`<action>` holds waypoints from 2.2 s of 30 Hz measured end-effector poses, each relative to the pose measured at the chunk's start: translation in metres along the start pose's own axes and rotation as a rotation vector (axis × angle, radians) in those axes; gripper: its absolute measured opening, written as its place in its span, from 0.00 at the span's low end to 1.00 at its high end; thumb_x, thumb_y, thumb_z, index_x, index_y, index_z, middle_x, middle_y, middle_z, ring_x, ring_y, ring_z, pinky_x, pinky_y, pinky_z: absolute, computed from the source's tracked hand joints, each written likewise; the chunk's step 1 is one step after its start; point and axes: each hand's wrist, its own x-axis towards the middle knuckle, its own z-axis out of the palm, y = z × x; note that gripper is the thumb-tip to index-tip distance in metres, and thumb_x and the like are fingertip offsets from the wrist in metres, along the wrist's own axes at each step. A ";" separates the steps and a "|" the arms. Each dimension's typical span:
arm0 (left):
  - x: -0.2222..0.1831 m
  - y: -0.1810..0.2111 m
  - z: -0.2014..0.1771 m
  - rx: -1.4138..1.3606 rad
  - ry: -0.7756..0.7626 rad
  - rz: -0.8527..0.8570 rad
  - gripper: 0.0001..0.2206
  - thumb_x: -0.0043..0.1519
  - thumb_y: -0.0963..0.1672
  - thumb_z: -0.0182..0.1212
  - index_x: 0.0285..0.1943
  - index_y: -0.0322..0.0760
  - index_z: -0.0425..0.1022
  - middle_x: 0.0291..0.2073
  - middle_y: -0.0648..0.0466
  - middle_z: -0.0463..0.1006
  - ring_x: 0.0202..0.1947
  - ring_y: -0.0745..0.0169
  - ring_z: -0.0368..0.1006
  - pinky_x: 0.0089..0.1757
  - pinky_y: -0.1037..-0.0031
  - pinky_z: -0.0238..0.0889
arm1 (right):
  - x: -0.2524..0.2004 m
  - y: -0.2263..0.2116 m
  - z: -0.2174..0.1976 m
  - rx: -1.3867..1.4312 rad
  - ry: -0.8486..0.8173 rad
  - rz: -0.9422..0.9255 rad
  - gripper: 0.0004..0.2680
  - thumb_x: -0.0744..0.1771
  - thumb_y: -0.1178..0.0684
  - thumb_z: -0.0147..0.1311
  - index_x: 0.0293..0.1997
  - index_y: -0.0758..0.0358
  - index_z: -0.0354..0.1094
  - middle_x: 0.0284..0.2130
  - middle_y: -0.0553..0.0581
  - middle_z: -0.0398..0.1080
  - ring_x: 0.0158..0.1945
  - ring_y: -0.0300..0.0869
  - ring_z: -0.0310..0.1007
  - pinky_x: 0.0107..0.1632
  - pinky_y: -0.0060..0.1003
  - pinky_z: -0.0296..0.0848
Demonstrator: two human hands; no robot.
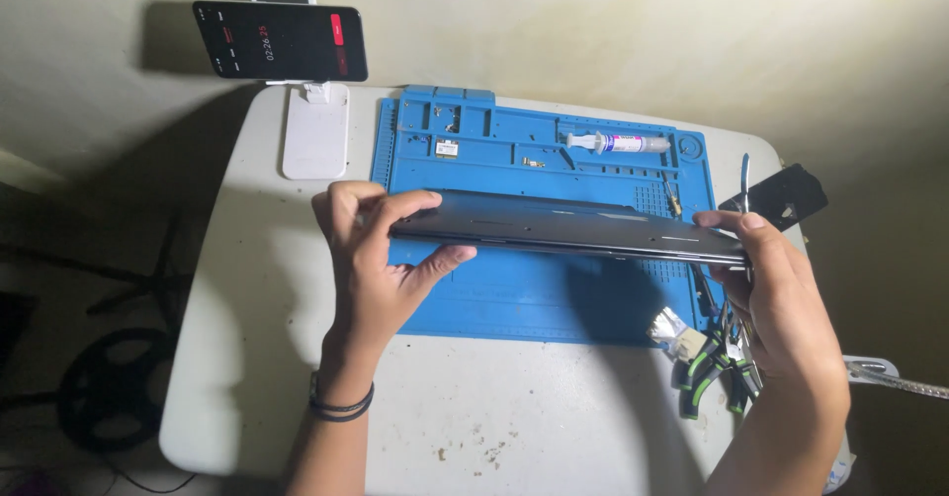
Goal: Using a screwdriver to pry open the bottom cover of a laptop to access internal components.
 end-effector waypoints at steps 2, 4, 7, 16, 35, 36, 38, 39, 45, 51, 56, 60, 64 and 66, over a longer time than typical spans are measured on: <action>-0.002 -0.002 0.007 -0.093 0.022 0.031 0.20 0.61 0.55 0.63 0.51 0.41 0.74 0.49 0.48 0.64 0.51 0.53 0.66 0.50 0.68 0.67 | -0.009 -0.005 0.001 -0.096 0.039 -0.082 0.20 0.72 0.38 0.33 0.54 0.55 0.74 0.48 0.52 0.69 0.46 0.40 0.62 0.54 0.32 0.63; -0.003 -0.003 0.013 -0.184 0.045 0.063 0.19 0.63 0.52 0.64 0.53 0.38 0.70 0.56 0.43 0.65 0.57 0.50 0.70 0.48 0.69 0.75 | -0.016 -0.006 0.001 -0.191 0.077 -0.166 0.20 0.73 0.38 0.32 0.54 0.55 0.76 0.40 0.55 0.69 0.42 0.43 0.62 0.49 0.36 0.62; -0.004 -0.003 0.022 -0.343 0.080 0.144 0.14 0.65 0.45 0.65 0.52 0.34 0.66 0.48 0.43 0.75 0.50 0.47 0.77 0.52 0.66 0.73 | -0.016 0.009 -0.002 -0.365 0.258 -0.360 0.15 0.76 0.43 0.36 0.54 0.51 0.75 0.20 0.47 0.51 0.27 0.38 0.51 0.35 0.37 0.52; -0.008 -0.005 0.029 -0.292 0.113 0.160 0.12 0.66 0.45 0.64 0.53 0.36 0.68 0.48 0.45 0.75 0.50 0.50 0.76 0.52 0.67 0.71 | -0.020 0.017 0.011 -0.888 0.581 -1.073 0.14 0.71 0.70 0.54 0.54 0.52 0.79 0.41 0.54 0.70 0.37 0.51 0.69 0.40 0.44 0.64; -0.010 -0.005 0.025 -0.366 0.079 0.126 0.15 0.66 0.43 0.66 0.56 0.36 0.65 0.50 0.44 0.72 0.53 0.49 0.74 0.54 0.67 0.72 | -0.034 -0.024 0.067 -0.951 0.446 -1.510 0.16 0.70 0.71 0.50 0.43 0.43 0.75 0.34 0.41 0.73 0.32 0.44 0.60 0.43 0.41 0.51; -0.009 -0.004 0.025 -0.369 0.075 0.128 0.15 0.66 0.43 0.66 0.56 0.36 0.65 0.50 0.44 0.72 0.53 0.49 0.74 0.55 0.66 0.72 | -0.033 -0.024 0.066 -0.940 0.445 -1.518 0.16 0.71 0.70 0.50 0.42 0.43 0.75 0.34 0.40 0.73 0.33 0.44 0.60 0.44 0.42 0.51; -0.010 -0.005 0.025 -0.368 0.075 0.126 0.15 0.66 0.43 0.66 0.56 0.36 0.65 0.50 0.44 0.72 0.53 0.49 0.74 0.54 0.66 0.72 | -0.035 -0.025 0.065 -0.952 0.451 -1.515 0.16 0.70 0.71 0.50 0.42 0.43 0.75 0.34 0.40 0.73 0.33 0.45 0.61 0.45 0.42 0.51; -0.010 -0.005 0.025 -0.367 0.075 0.124 0.15 0.66 0.43 0.66 0.56 0.37 0.65 0.50 0.44 0.71 0.53 0.48 0.74 0.54 0.66 0.72 | -0.035 -0.025 0.065 -0.964 0.457 -1.513 0.17 0.69 0.71 0.50 0.43 0.43 0.75 0.35 0.40 0.73 0.33 0.45 0.61 0.45 0.43 0.51; -0.009 -0.005 0.026 -0.373 0.084 0.133 0.16 0.65 0.42 0.67 0.57 0.37 0.65 0.50 0.45 0.72 0.53 0.49 0.74 0.54 0.67 0.72 | -0.034 -0.027 0.064 -0.986 0.497 -1.570 0.17 0.69 0.70 0.47 0.40 0.42 0.73 0.33 0.40 0.71 0.33 0.44 0.59 0.47 0.43 0.51; -0.010 -0.006 0.028 -0.367 0.092 0.135 0.16 0.65 0.42 0.67 0.56 0.37 0.65 0.49 0.46 0.71 0.52 0.49 0.75 0.54 0.66 0.72 | -0.035 -0.023 0.064 -0.977 0.519 -1.578 0.19 0.65 0.70 0.39 0.42 0.43 0.75 0.33 0.39 0.70 0.32 0.44 0.59 0.49 0.43 0.50; -0.011 -0.007 0.028 -0.361 0.085 0.126 0.15 0.65 0.43 0.67 0.56 0.37 0.65 0.49 0.46 0.71 0.52 0.50 0.74 0.54 0.67 0.72 | -0.036 -0.025 0.063 -1.006 0.548 -1.583 0.20 0.63 0.70 0.36 0.40 0.43 0.74 0.32 0.39 0.69 0.31 0.44 0.58 0.49 0.43 0.50; -0.011 -0.008 0.029 -0.356 0.092 0.124 0.15 0.65 0.43 0.67 0.55 0.37 0.65 0.48 0.46 0.72 0.52 0.49 0.75 0.53 0.66 0.71 | -0.039 -0.027 0.061 -1.065 0.547 -1.590 0.19 0.64 0.68 0.35 0.43 0.42 0.72 0.34 0.38 0.70 0.32 0.43 0.63 0.49 0.44 0.50; -0.011 -0.005 0.028 -0.368 0.096 0.120 0.15 0.65 0.43 0.67 0.56 0.37 0.65 0.49 0.46 0.72 0.53 0.49 0.74 0.54 0.66 0.71 | -0.040 -0.033 0.069 -1.041 0.579 -1.656 0.17 0.66 0.70 0.38 0.38 0.43 0.70 0.29 0.38 0.70 0.30 0.41 0.60 0.49 0.42 0.49; -0.012 -0.005 0.028 -0.388 0.096 0.124 0.16 0.65 0.42 0.67 0.56 0.36 0.64 0.49 0.45 0.71 0.53 0.48 0.75 0.54 0.65 0.73 | -0.039 -0.030 0.071 -1.043 0.527 -1.620 0.17 0.65 0.67 0.37 0.41 0.43 0.71 0.32 0.39 0.69 0.31 0.42 0.62 0.46 0.44 0.50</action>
